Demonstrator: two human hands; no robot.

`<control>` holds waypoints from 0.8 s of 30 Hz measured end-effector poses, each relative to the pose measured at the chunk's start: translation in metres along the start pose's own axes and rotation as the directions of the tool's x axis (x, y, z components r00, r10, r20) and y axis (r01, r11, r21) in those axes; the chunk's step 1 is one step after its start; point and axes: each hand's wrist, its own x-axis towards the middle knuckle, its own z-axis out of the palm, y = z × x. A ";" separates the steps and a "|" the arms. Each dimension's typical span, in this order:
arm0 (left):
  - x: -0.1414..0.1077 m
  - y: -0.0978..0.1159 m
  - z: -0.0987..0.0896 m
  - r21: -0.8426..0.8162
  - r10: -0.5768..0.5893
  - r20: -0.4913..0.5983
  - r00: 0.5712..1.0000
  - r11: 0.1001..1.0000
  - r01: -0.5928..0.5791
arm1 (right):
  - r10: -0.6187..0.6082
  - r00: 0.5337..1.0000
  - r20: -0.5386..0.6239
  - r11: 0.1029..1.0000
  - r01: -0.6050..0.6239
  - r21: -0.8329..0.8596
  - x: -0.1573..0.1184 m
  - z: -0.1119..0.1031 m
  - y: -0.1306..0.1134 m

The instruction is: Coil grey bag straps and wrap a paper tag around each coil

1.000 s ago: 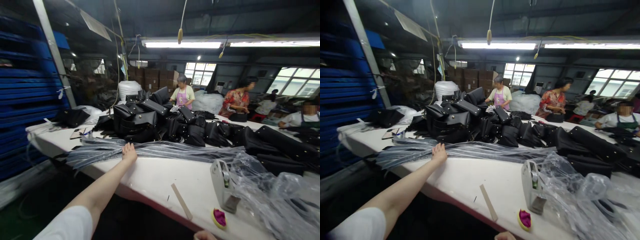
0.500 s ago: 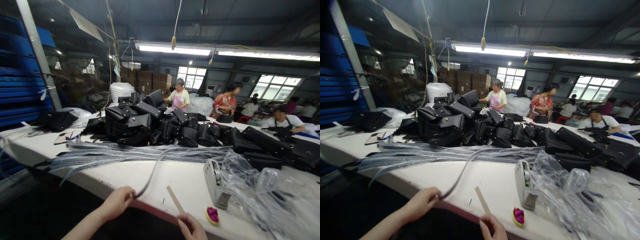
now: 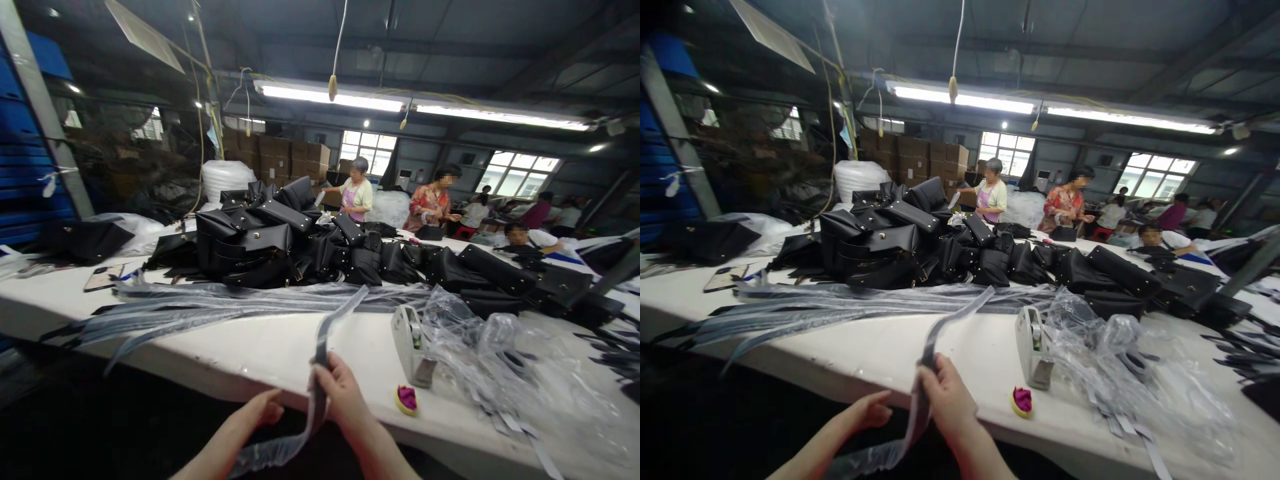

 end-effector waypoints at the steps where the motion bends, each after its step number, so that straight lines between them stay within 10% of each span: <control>1: 0.002 0.013 0.003 -0.210 -0.043 0.043 0.998 0.976 0.051 | 0.041 0.983 0.178 0.996 -0.027 -0.082 -0.015 0.011 0.004; 6: 0.008 0.030 0.018 -0.473 -0.119 -0.065 0.991 0.878 0.074 | 0.347 0.747 0.567 0.898 -0.090 -0.431 -0.060 0.019 0.040; 12: -0.017 -0.016 0.053 0.195 0.087 0.113 0.990 0.975 -0.107 | 0.367 0.844 0.391 0.838 -0.483 0.253 -0.037 0.009 0.037; 17: -0.034 -0.058 0.064 0.505 -0.037 0.399 0.916 0.843 -0.186 | 0.385 0.916 0.115 0.843 -0.399 0.359 -0.019 0.014 0.033; 20: -0.024 -0.076 0.042 0.363 -0.116 0.137 0.984 0.930 0.059 | 0.326 0.919 0.222 0.916 -0.365 0.166 -0.020 0.002 0.031; 24: -0.007 -0.063 -0.012 0.049 -0.291 -0.077 0.954 0.954 0.295 | 0.396 0.811 0.430 0.917 -0.371 -0.144 -0.031 -0.017 0.018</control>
